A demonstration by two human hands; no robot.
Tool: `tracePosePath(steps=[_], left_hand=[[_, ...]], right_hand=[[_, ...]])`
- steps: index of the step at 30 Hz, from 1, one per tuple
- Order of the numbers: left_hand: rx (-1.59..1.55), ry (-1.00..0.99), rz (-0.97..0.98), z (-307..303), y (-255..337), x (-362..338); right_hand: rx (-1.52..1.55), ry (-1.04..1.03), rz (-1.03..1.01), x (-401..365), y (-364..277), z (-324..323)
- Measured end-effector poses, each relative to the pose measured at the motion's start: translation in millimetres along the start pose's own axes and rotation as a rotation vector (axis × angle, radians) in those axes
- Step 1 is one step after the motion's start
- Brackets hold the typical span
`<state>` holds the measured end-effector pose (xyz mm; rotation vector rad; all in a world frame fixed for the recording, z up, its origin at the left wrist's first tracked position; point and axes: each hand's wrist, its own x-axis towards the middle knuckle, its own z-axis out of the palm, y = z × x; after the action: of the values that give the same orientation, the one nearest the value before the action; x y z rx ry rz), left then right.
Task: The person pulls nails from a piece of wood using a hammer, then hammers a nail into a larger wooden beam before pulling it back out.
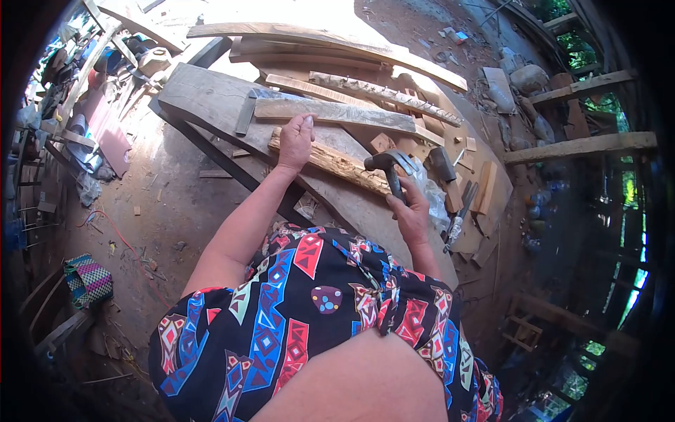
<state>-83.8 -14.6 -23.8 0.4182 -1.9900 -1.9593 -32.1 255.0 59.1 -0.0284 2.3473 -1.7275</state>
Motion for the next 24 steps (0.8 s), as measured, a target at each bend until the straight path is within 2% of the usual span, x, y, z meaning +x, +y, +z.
tracePosePath(steps=[1, 2, 4, 5, 7, 8, 9, 12, 17, 22, 24], left_hand=[[-0.152, -0.002, -0.093, -1.9, 2.6, 1.8], [-0.154, -0.012, -0.096, -6.0, 5.0, 2.2], [-0.522, -0.14, -0.433, -14.8, 11.5, -0.4], [-0.523, -0.144, -0.436, -14.9, 12.6, -1.2], [-0.868, -0.265, -0.662, -12.0, 18.8, -8.3], [-0.942, -0.307, -0.711, -13.5, 22.8, -11.7], [-0.937, -0.309, -0.706, -13.2, 27.2, -16.2], [-1.088, -0.376, -0.814, -12.9, 28.7, -21.3], [-1.002, -0.423, -0.829, -9.3, 31.6, -27.4], [-0.986, -0.447, -0.86, -9.3, 35.6, -30.4], [-1.057, -0.538, -0.871, -10.1, 31.9, -28.6]], right_hand=[[0.002, 0.01, 0.004, -1.3, -5.7, 2.2], [0.018, 0.027, -0.033, -2.8, -9.8, 3.9], [0.028, 0.05, -0.066, -5.1, -11.1, 5.4], [0.036, 0.033, -0.051, -6.2, -10.8, 6.7], [0.05, 0.017, -0.042, -11.4, -4.3, 5.7], [-0.03, 0.035, -0.03, -10.6, 7.2, 8.9], [-0.108, 0.053, -0.021, -11.5, 16.0, 11.0], [-0.009, 0.061, 0.0, -15.4, 9.5, 10.7], [0.072, 0.026, 0.016, -38.8, 4.5, -0.1], [0.153, 0.04, 0.212, -69.9, 55.7, 2.7], [0.227, 0.052, 0.349, -74.7, 71.7, 1.3]])
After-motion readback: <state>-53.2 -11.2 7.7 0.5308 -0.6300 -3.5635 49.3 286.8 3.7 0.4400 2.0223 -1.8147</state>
